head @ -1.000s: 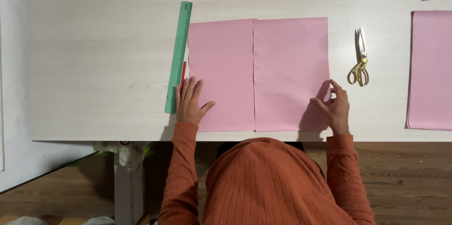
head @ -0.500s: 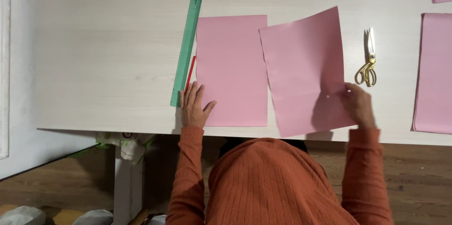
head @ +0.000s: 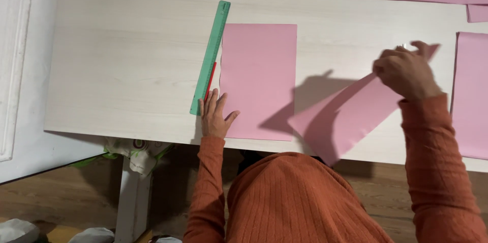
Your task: Cutting and measuring pieces of pink material from a large roll on a workshop table.
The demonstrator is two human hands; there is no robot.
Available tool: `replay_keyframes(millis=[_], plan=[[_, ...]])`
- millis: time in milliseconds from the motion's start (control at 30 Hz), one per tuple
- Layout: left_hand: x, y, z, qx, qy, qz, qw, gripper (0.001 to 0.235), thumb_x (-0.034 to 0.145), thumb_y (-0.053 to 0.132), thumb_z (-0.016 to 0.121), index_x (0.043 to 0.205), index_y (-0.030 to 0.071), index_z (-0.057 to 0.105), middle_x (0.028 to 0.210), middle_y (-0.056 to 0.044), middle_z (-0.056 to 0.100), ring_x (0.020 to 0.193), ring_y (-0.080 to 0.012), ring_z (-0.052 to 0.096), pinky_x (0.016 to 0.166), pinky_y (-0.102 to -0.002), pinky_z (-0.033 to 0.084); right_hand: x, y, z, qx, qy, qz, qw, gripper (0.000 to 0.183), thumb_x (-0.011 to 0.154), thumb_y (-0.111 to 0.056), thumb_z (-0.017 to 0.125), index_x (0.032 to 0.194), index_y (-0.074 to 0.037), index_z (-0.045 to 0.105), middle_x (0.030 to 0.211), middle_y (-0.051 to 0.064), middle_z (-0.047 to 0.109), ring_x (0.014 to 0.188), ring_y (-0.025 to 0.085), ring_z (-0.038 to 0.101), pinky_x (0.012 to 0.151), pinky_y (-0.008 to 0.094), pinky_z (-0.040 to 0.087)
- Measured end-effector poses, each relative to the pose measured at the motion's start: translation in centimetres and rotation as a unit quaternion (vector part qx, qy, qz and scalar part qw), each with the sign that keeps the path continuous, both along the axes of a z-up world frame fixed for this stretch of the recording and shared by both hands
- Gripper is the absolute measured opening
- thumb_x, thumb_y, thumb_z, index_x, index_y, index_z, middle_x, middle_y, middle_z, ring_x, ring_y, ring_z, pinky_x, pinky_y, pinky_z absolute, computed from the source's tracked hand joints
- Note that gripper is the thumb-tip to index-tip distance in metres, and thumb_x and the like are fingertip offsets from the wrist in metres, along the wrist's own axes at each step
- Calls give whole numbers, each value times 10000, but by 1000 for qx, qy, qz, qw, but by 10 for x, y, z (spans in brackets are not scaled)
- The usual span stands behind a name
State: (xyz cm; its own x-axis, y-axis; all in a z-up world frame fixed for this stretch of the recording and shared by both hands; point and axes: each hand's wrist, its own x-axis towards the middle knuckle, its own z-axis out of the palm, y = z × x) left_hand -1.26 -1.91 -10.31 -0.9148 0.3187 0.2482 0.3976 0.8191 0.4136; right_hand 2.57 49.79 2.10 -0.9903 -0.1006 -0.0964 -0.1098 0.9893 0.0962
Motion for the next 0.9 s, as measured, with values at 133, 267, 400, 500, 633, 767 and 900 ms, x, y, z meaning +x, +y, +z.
replay_keyframes(millis=[133, 267, 400, 500, 633, 767, 900], plan=[[1, 0, -3, 3, 6, 8, 1000, 717, 798, 467, 824, 1376, 91, 628, 1542, -163, 485, 1465, -307, 403, 1235, -572, 217, -34, -42, 7, 48, -29, 49, 997, 228, 1031, -204, 604, 876, -243, 767, 991, -106, 768, 1006, 116, 697, 1158, 522, 411], [2, -1, -5, 7, 17, 11, 1000, 715, 807, 465, 820, 1383, 91, 623, 1546, -149, 485, 1472, -302, 392, 1242, -558, 205, -60, -50, -7, -45, -15, 112, 993, 204, 1026, -147, 599, 909, -181, 763, 978, -48, 776, 921, 155, 725, 945, 445, 536], [5, -5, -19, 1, 37, 13, 999, 699, 838, 459, 804, 1400, 86, 621, 1555, -108, 504, 1497, -275, 382, 1270, -528, 193, -78, -30, -16, -194, 23, 171, 966, 167, 1029, -85, 596, 1048, -95, 762, 1025, 91, 773, 848, 245, 751, 670, 370, 641], [7, -3, -17, -9, 45, 16, 999, 687, 858, 475, 782, 1397, 81, 621, 1549, -89, 518, 1505, -268, 370, 1274, -518, 187, -74, -9, -2, -286, 18, 148, 946, 195, 1041, -71, 567, 1162, -54, 719, 1014, 142, 764, 860, 272, 757, 687, 358, 656], [7, 1, -9, -1, 35, 18, 999, 688, 860, 496, 768, 1382, 73, 621, 1528, -97, 526, 1496, -275, 361, 1260, -523, 179, -47, 36, -29, -346, -36, 46, 936, 270, 1034, -64, 558, 1283, -43, 661, 1027, 163, 759, 892, 271, 755, 726, 369, 656], [8, 2, -8, -1, 30, 22, 999, 682, 873, 487, 764, 1388, 64, 619, 1522, -107, 535, 1496, -273, 367, 1264, -523, 184, 3, 68, -117, -583, -131, -158, 786, 408, 1064, -154, 434, 1425, -49, 591, 1121, 155, 683, 955, 273, 724, 779, 375, 646], [7, 4, -6, -6, 39, 20, 999, 677, 871, 470, 772, 1386, 57, 625, 1511, -112, 548, 1487, -278, 386, 1261, -526, 204, 50, 33, -134, -530, -168, -244, 795, 623, 916, 37, 590, 1514, -72, 455, 1137, 209, 668, 981, 322, 688, 803, 418, 625]])
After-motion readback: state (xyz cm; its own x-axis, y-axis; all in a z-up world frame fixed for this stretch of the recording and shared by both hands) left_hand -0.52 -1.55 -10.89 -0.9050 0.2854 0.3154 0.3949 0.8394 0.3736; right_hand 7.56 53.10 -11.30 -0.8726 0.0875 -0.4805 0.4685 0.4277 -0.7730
